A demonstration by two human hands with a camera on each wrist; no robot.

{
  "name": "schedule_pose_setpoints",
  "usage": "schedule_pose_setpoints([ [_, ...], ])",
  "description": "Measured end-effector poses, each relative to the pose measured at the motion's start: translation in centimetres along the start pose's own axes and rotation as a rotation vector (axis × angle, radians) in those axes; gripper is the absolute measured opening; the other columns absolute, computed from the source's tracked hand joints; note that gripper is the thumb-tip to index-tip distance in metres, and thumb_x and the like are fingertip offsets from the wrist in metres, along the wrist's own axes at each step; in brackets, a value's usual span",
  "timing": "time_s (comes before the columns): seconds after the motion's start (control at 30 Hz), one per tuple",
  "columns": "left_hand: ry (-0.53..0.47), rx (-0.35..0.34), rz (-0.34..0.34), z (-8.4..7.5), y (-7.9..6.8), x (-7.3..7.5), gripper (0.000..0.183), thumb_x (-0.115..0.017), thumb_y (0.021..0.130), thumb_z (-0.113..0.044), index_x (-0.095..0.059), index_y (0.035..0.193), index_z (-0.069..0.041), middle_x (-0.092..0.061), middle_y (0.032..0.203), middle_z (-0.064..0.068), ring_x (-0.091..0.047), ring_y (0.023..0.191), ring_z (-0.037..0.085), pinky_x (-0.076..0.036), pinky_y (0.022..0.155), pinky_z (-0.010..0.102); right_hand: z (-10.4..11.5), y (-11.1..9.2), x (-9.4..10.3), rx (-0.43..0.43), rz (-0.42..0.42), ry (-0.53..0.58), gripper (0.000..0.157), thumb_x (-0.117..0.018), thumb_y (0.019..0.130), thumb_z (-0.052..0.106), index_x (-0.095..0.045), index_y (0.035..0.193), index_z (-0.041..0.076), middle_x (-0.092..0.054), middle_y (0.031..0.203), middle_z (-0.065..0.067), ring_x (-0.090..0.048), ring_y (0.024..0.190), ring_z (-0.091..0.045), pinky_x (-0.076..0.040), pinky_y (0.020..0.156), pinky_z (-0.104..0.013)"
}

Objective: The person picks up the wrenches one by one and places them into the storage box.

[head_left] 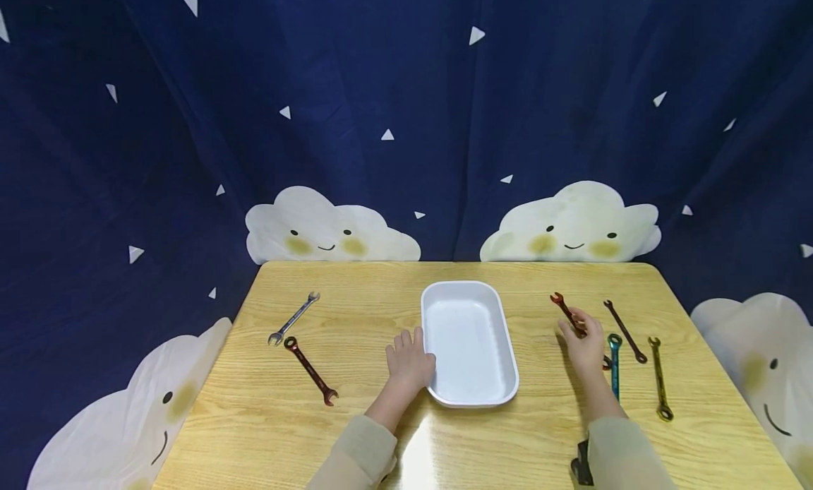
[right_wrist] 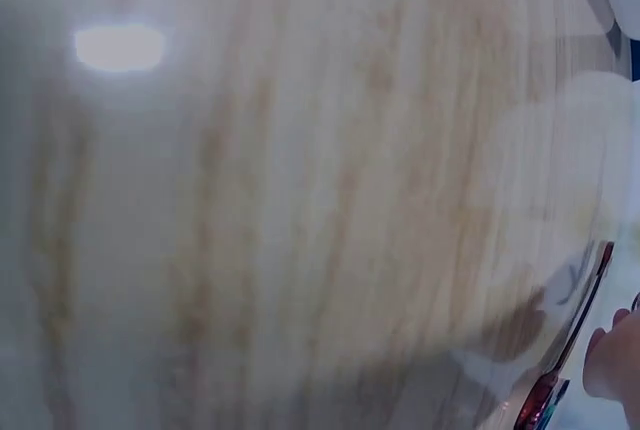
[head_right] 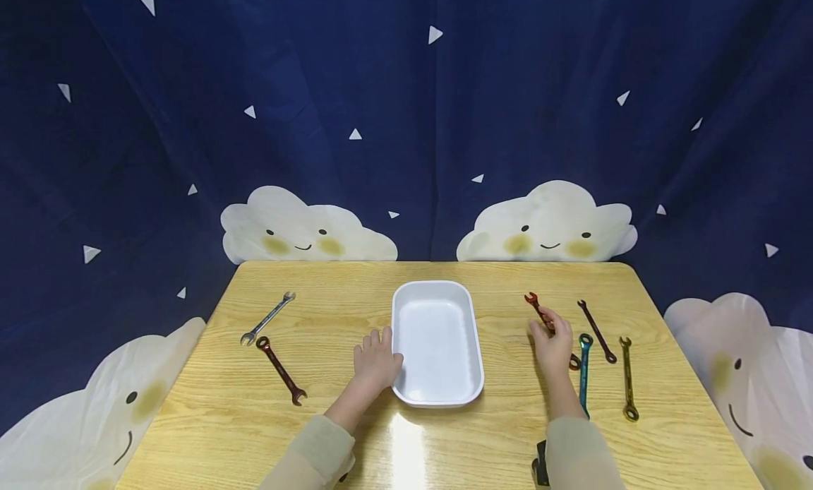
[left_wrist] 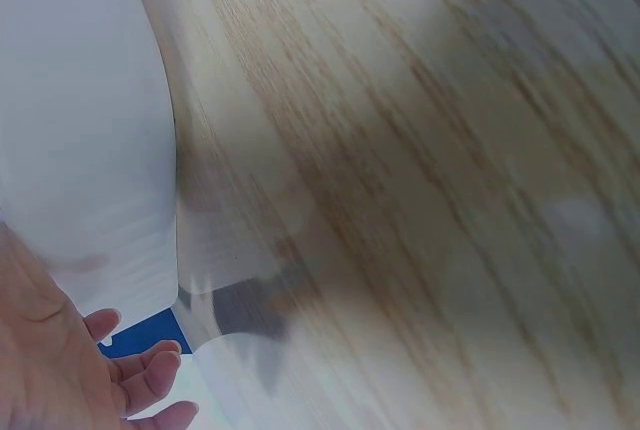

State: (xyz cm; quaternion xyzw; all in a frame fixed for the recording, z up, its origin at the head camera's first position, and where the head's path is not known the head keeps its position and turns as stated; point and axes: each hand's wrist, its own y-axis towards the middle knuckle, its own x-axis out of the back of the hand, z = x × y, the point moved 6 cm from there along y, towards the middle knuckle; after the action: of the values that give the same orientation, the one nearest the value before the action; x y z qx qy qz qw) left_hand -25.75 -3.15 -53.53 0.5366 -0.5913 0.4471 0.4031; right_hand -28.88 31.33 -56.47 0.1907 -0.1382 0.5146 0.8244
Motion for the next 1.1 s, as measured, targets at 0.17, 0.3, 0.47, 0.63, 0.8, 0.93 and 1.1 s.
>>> schedule_pose_setpoints([
  [0.17,-0.001,0.001,-0.001,0.1,0.0,-0.1,0.039,-0.047,0.081,-0.024,-0.039,0.115,-0.008,-0.040,0.097,0.013,-0.037,0.091,0.028,-0.032,0.076,0.043,-0.8,0.7,0.2,-0.057,0.009,-0.042,0.042,-0.057,0.088,0.023,-0.050,0.127,0.006,-0.044,0.120,-0.018,-0.043,0.104,-0.030,-0.037,0.072,-0.025],
  [0.3,0.000,0.006,0.010,0.1,0.0,-0.1,0.038,-0.047,0.081,-0.024,-0.039,0.115,-0.008,-0.040,0.098,0.013,-0.037,0.092,0.028,-0.032,0.077,0.043,-0.9,1.1,0.4,-0.053,0.008,-0.061,0.042,-0.058,0.088,0.020,-0.051,0.126,0.004,-0.045,0.118,-0.020,-0.043,0.104,-0.033,-0.036,0.079,-0.037],
  [0.47,0.017,0.010,0.023,0.0,0.1,0.0,0.039,-0.046,0.083,-0.026,-0.039,0.116,-0.008,-0.040,0.100,0.013,-0.037,0.093,0.028,-0.033,0.078,0.043,-0.8,1.5,0.4,-0.045,0.013,-0.076,0.040,-0.056,0.089,0.018,-0.050,0.125,-0.001,-0.043,0.116,-0.024,-0.041,0.103,-0.037,-0.034,0.083,-0.047],
  [0.63,0.013,0.012,0.029,0.0,0.1,0.0,0.040,-0.045,0.083,-0.026,-0.038,0.118,-0.008,-0.040,0.102,0.013,-0.037,0.094,0.028,-0.033,0.078,0.043,-1.3,1.9,0.3,-0.083,0.026,-0.109,0.042,-0.055,0.089,0.020,-0.050,0.126,0.000,-0.042,0.116,-0.023,-0.041,0.105,-0.038,-0.035,0.085,-0.048],
  [0.8,0.006,0.010,0.024,-0.1,0.0,0.2,0.039,-0.046,0.082,-0.025,-0.038,0.116,-0.008,-0.040,0.099,0.013,-0.037,0.092,0.028,-0.033,0.076,0.042,-1.7,2.3,0.1,-0.110,0.036,-0.156,0.042,-0.055,0.090,0.021,-0.050,0.127,0.002,-0.042,0.115,-0.022,-0.040,0.104,-0.036,-0.035,0.082,-0.046],
  [0.93,0.000,0.014,0.027,-0.1,-0.1,0.2,0.038,-0.047,0.082,-0.024,-0.038,0.115,-0.008,-0.039,0.098,0.013,-0.037,0.091,0.028,-0.033,0.076,0.042,-1.8,2.4,0.1,-0.118,0.045,-0.187,0.042,-0.056,0.089,0.020,-0.050,0.126,0.001,-0.042,0.113,-0.022,-0.040,0.102,-0.036,-0.034,0.082,-0.048],
  [1.1,0.000,0.017,0.028,-0.1,-0.1,0.1,0.038,-0.046,0.082,-0.024,-0.038,0.115,-0.008,-0.039,0.098,0.013,-0.036,0.092,0.028,-0.032,0.077,0.043,-1.7,2.3,0.0,-0.129,0.060,-0.239,0.042,-0.057,0.088,0.021,-0.050,0.124,0.001,-0.043,0.112,-0.025,-0.040,0.104,-0.040,-0.031,0.087,-0.052],
])
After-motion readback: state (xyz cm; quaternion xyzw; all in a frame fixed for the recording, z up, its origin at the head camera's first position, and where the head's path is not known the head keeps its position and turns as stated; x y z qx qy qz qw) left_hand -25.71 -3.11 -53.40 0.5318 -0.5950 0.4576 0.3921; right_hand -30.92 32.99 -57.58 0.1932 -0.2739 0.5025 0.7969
